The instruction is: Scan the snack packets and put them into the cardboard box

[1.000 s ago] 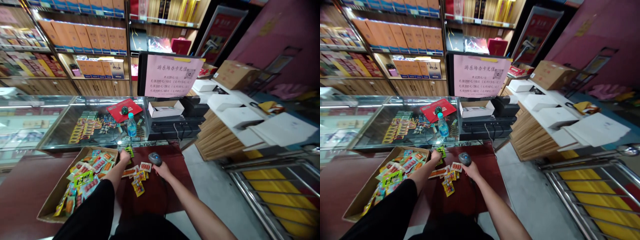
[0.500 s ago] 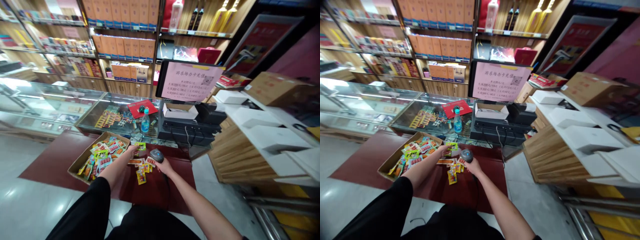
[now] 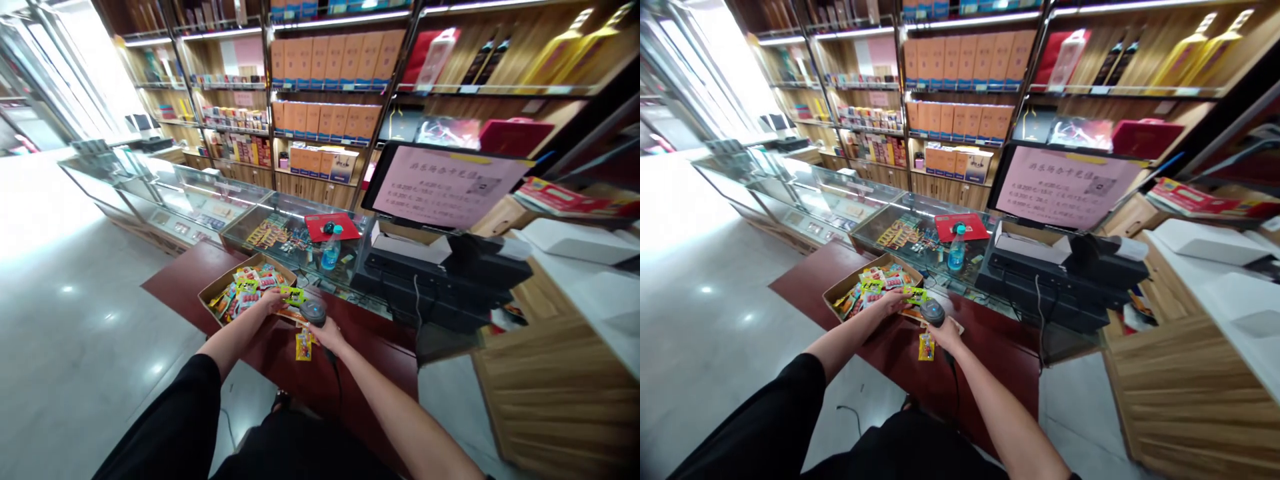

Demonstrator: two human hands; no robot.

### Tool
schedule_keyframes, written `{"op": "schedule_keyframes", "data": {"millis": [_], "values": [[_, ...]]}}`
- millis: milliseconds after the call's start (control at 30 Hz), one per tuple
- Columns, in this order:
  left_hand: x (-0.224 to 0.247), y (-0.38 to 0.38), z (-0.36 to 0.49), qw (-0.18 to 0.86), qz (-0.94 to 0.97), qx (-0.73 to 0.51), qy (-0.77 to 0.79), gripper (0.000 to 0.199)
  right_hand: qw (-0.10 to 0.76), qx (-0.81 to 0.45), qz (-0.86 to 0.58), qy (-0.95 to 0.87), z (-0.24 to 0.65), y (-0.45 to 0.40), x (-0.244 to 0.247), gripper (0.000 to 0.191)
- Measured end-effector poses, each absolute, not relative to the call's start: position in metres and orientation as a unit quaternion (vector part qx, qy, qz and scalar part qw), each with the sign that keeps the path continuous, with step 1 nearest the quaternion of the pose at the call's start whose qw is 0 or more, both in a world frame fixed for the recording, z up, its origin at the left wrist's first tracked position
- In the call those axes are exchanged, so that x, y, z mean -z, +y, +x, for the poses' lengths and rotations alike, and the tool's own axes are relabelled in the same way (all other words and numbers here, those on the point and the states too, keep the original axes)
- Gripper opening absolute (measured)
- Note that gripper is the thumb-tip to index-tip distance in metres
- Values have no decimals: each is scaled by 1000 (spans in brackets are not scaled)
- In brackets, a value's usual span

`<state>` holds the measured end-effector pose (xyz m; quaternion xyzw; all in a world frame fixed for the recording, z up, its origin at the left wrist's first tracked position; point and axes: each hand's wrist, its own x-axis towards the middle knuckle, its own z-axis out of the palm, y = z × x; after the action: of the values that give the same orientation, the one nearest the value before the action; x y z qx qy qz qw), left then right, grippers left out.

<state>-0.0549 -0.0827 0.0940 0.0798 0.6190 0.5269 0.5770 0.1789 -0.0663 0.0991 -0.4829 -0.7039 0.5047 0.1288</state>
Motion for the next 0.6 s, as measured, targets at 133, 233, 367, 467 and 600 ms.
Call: {"op": "schedule_keyframes", "data": {"millis": [133, 233, 367, 467, 600], "values": [[-98, -93, -55, 573, 64, -529, 623, 25, 117, -506, -473, -712, 175, -69, -98, 19], [-101, -97, -54, 573, 61, -534, 619, 23, 116, -507, -469, -714, 172, -69, -98, 15], [-103, -97, -54, 574, 52, -531, 621, 25, 117, -512, -466, -712, 170, -69, -102, 12], [-104, -94, -56, 571, 40, -525, 629, 26, 117, -517, -465, -709, 168, -69, -106, 12], [-106, -91, -68, 559, 19, -525, 641, 29, 118, -520, -470, -703, 164, -67, -108, 17]]}}
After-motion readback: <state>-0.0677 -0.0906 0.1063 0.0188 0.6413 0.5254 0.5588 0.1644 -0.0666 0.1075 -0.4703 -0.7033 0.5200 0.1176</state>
